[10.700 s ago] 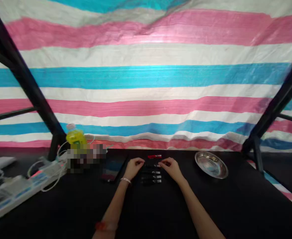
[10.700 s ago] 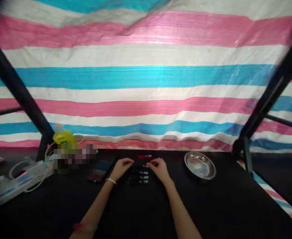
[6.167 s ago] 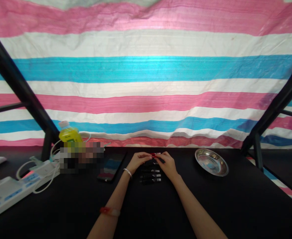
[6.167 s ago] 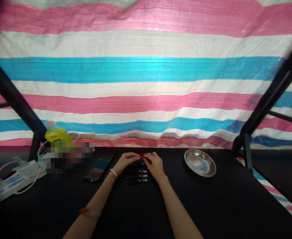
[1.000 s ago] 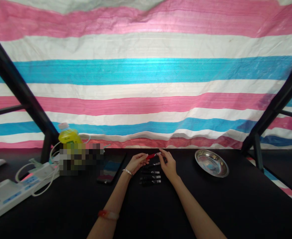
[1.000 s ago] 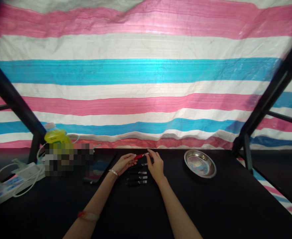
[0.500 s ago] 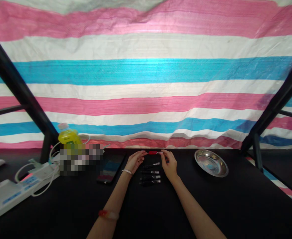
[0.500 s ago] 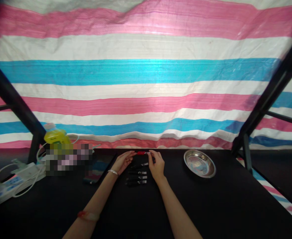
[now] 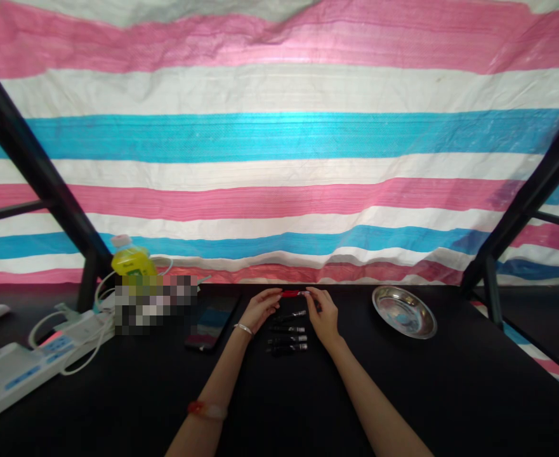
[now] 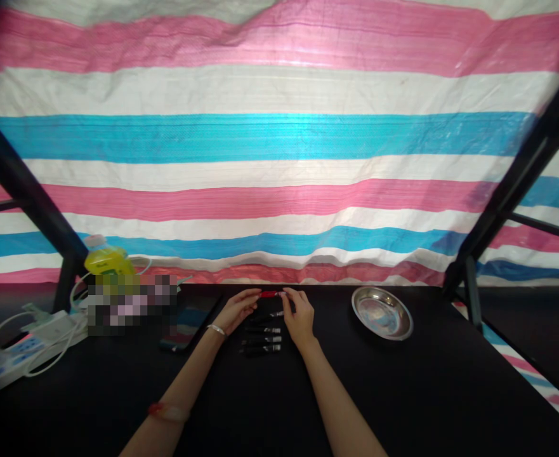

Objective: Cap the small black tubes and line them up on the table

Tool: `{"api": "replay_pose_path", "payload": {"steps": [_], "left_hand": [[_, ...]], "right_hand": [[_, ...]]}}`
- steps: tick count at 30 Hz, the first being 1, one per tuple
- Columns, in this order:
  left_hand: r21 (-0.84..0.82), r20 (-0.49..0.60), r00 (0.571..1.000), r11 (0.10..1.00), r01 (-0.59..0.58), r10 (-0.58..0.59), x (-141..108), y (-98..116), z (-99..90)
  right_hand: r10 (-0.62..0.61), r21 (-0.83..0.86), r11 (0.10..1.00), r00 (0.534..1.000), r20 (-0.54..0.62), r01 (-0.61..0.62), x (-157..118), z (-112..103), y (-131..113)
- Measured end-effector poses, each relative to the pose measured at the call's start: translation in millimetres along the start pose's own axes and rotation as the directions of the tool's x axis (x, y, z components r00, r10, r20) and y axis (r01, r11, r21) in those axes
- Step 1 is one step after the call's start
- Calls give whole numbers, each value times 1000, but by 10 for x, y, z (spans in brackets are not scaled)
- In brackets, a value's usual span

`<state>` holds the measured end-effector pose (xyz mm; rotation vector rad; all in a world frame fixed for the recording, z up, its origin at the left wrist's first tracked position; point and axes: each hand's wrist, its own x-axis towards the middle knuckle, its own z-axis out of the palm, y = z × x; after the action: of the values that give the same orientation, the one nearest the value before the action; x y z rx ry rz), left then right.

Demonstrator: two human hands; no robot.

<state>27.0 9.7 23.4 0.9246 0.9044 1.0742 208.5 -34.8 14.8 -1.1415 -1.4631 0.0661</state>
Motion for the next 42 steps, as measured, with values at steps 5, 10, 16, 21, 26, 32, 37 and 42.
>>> {"api": "replay_pose_path", "payload": {"steps": [5,10,16,21,26,32,37,42], "left_hand": [[65,4,1000,998,-12,12,-20,-11,26],[111,-47,997,992,-61,67,3,-41,31],[283,-13,985,946,-161,172,14,-52,24],[331,25,977,920,-210,214,16,-72,60],[398,62,970,886,-240,235,79,-147,17],[493,86,956,822,-285,280,123,-201,-39],[530,91,951,794,-297,295,101,-173,-19],[578,90,956,767,-279,280,95,-161,-18]], "right_hand": [[62,13,998,997,51,-63,4,3,17],[134,-2,991,990,49,-134,15,42,112],[170,55,983,981,98,-176,23,66,178],[194,71,975,966,172,-208,13,82,210],[200,25,977,958,207,-210,0,99,249],[153,-113,985,968,199,-132,14,87,267],[159,-245,964,961,225,-103,8,92,270],[238,-293,943,932,272,-155,17,72,218]]}}
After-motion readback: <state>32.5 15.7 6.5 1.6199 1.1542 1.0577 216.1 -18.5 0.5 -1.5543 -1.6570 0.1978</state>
